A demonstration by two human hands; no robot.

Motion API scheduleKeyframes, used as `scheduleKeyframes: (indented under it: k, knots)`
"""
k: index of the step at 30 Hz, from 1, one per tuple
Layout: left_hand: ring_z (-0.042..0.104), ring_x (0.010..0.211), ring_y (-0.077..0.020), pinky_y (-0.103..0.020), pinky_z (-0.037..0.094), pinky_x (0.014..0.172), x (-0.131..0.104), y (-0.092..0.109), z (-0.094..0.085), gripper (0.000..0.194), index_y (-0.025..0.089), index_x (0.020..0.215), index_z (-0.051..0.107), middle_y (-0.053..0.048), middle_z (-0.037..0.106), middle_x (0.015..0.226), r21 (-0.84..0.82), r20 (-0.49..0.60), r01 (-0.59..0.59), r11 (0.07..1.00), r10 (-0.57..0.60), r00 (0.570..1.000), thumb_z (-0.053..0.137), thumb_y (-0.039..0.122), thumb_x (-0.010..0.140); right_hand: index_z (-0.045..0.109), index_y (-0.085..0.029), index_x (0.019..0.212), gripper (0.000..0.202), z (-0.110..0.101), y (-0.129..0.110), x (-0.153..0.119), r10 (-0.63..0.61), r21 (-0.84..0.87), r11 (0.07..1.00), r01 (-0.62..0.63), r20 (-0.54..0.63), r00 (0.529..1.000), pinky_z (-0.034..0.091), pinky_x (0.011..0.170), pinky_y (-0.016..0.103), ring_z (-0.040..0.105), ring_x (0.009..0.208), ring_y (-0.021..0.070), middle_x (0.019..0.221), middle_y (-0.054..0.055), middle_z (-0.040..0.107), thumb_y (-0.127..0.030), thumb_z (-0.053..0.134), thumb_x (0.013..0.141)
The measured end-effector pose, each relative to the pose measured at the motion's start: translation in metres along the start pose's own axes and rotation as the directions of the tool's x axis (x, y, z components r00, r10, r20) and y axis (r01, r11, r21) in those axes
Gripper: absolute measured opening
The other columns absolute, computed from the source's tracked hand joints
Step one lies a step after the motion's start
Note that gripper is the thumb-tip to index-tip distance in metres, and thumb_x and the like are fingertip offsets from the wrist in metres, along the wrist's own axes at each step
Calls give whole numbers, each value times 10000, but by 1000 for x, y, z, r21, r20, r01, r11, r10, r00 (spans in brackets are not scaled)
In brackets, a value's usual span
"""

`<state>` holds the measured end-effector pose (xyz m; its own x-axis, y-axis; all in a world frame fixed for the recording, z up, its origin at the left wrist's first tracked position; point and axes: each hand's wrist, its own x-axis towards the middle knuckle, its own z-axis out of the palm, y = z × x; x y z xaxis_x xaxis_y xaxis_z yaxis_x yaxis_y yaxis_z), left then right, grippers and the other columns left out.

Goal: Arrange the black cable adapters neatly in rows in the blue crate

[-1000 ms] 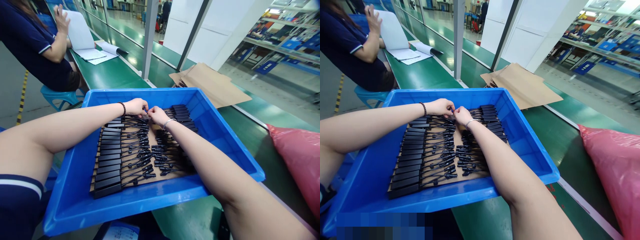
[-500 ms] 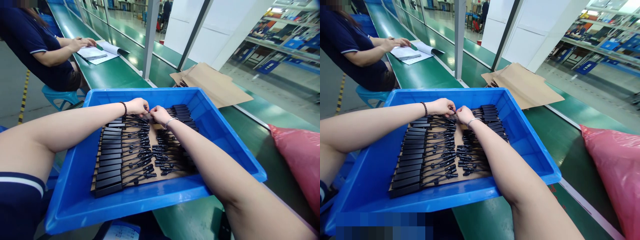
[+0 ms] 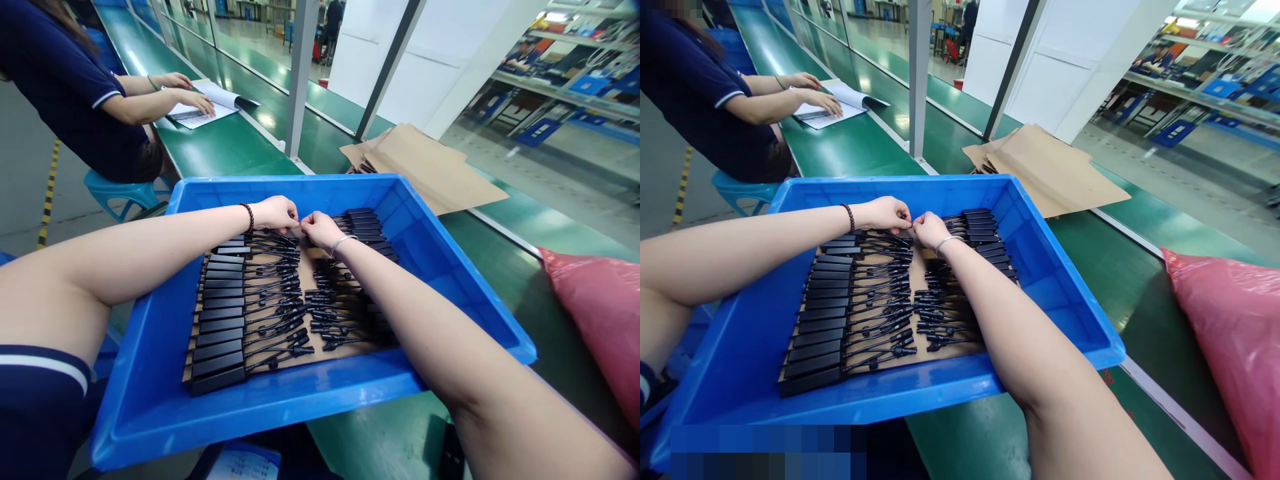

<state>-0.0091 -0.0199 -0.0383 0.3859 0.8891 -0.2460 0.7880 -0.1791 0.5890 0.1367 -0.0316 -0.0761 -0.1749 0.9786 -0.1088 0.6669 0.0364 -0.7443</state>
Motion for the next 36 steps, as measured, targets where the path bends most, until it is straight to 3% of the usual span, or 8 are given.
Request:
scheduleKeyframes:
  k: [4,11,18,22,26,29,32,36]
  knots:
    - [568,523,-108,-163,372,454,0,1,-1,180,157,784,628,-1,597,590,-7,13,13,1000,-13,1000,600,257,637,525,-131,689,69,0,-1,-1,-20,-19,1000,20,8,1000,336,528,187,433,526,71,631,9,553,-165,476,723]
    - [519,511,-87,-185,415,518,1,1,-1,75,147,682,617,13,570,575,-199,81,64,978,-49,996,596,139,610,500,-145,747,42,2,-3,-2,-8,-45,999,8,2,1000,342,543,206,451,568,94,740,45,587,-170,474,725]
    - [519,518,-84,-200,418,535,7,-9,0,72,150,673,612,6,566,567,-335,140,32,942,16,990,635,149,604,491,-151,685,44,2,-4,0,56,26,998,-57,64,996,329,495,207,417,474,81,570,5,511,-109,503,682]
    - [528,530,-75,-209,440,561,8,-10,1,183,161,787,632,4,585,637,-413,100,14,911,30,995,659,184,607,497,-148,628,86,-11,0,3,97,113,988,-107,90,991,303,433,208,388,403,70,512,-7,481,-124,499,710]
    - [547,564,-85,-219,460,600,7,-10,2,159,136,731,624,-2,588,635,-452,130,19,892,45,991,671,213,601,491,-145,622,210,-29,-1,3,151,129,979,-155,44,988,313,416,213,381,384,63,544,2,504,-234,462,810]
    - [566,591,-102,-226,458,610,8,-11,0,171,140,752,605,2,591,641,-331,107,-3,944,41,993,645,240,619,507,-138,643,227,-34,-2,1,120,138,983,-124,37,992,296,410,207,360,382,55,528,-11,471,-260,459,828]
    - [568,645,-112,-207,433,609,9,-12,-3,288,153,845,592,3,615,713,-39,102,-96,995,100,990,657,267,589,528,-125,668,162,-32,-3,0,101,189,976,-110,59,993,280,412,208,351,385,52,517,-19,452,-195,468,802]
    - [551,720,-120,-175,383,595,8,-14,-3,513,179,981,548,13,632,834,305,154,-239,922,200,968,693,218,490,547,-110,719,134,-28,-4,2,130,283,947,-155,104,986,297,431,205,371,397,54,527,-18,473,-15,458,685]
